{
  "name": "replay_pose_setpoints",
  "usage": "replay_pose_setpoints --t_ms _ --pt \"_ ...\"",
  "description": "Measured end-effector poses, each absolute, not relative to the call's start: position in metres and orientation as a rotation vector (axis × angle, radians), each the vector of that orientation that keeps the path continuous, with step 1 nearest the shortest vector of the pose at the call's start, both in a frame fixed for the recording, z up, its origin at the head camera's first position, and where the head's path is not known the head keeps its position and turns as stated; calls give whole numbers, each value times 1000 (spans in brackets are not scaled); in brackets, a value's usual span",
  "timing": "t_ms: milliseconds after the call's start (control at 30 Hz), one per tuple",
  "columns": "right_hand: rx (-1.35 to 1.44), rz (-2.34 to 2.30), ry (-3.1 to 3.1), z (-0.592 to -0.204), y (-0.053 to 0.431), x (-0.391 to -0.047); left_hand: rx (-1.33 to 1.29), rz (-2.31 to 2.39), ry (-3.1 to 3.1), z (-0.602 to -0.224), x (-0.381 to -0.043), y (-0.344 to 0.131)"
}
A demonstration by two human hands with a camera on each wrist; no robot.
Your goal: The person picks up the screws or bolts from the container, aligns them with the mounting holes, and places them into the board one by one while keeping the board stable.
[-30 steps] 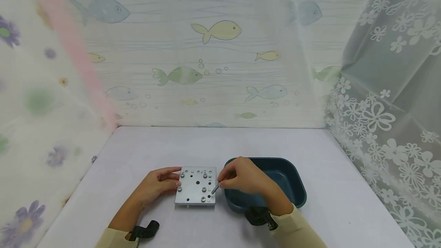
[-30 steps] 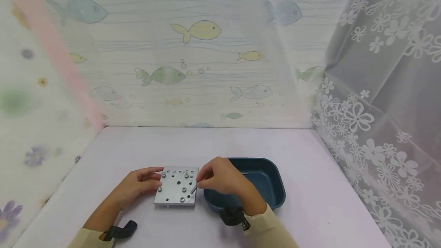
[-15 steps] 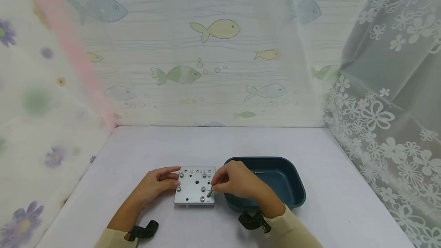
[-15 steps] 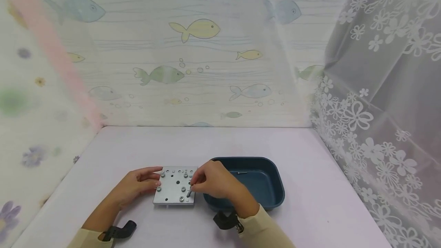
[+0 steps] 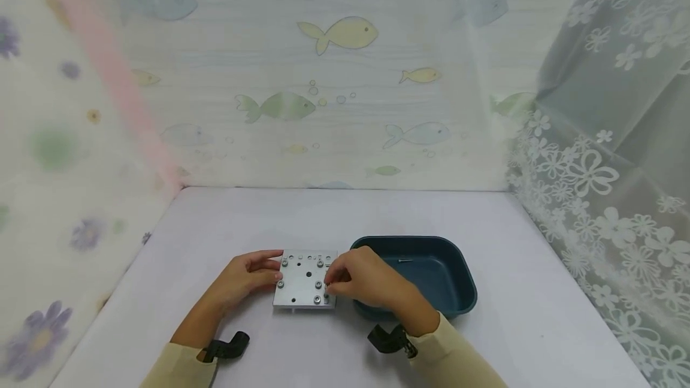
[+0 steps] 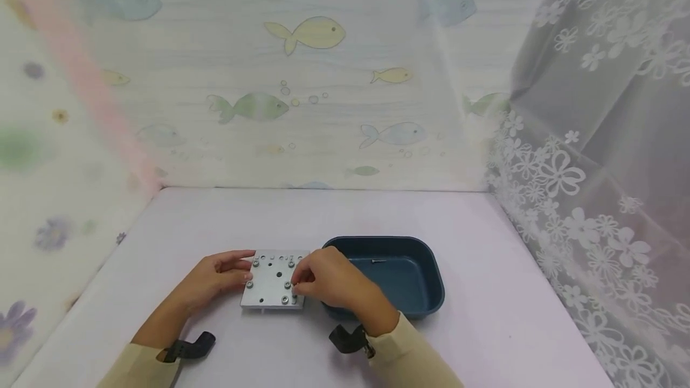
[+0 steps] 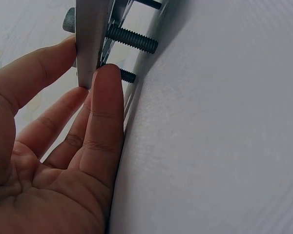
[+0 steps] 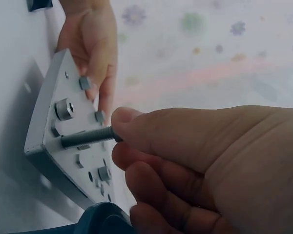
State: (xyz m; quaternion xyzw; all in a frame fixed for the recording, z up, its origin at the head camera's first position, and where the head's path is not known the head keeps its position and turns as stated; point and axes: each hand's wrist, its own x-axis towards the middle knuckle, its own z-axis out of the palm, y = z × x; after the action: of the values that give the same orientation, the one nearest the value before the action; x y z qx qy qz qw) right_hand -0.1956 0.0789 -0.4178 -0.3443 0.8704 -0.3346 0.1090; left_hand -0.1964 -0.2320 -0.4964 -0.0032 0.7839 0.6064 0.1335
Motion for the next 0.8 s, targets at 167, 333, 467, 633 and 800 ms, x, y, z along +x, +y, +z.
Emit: replay_pose_setpoints --t_ms 167,333,467,633,800 --pt "-1052 -882 2629 -417 78 -197 5 1763 2275 -494 -200 -229" --pt "-1069 -779 2667 -422 75 -197 -7 1762 2272 -494 -199 -229" --pt "-1124 -688 2706 -427 72 -198 0 1762 2272 -493 -197 -229" --pt "-1205 -607 2749 -433 71 -199 4 1786 2262 -492 -196 -230" --pt "-1232 -587 2767 -436 71 -199 9 1794 2253 -492 -197 -230"
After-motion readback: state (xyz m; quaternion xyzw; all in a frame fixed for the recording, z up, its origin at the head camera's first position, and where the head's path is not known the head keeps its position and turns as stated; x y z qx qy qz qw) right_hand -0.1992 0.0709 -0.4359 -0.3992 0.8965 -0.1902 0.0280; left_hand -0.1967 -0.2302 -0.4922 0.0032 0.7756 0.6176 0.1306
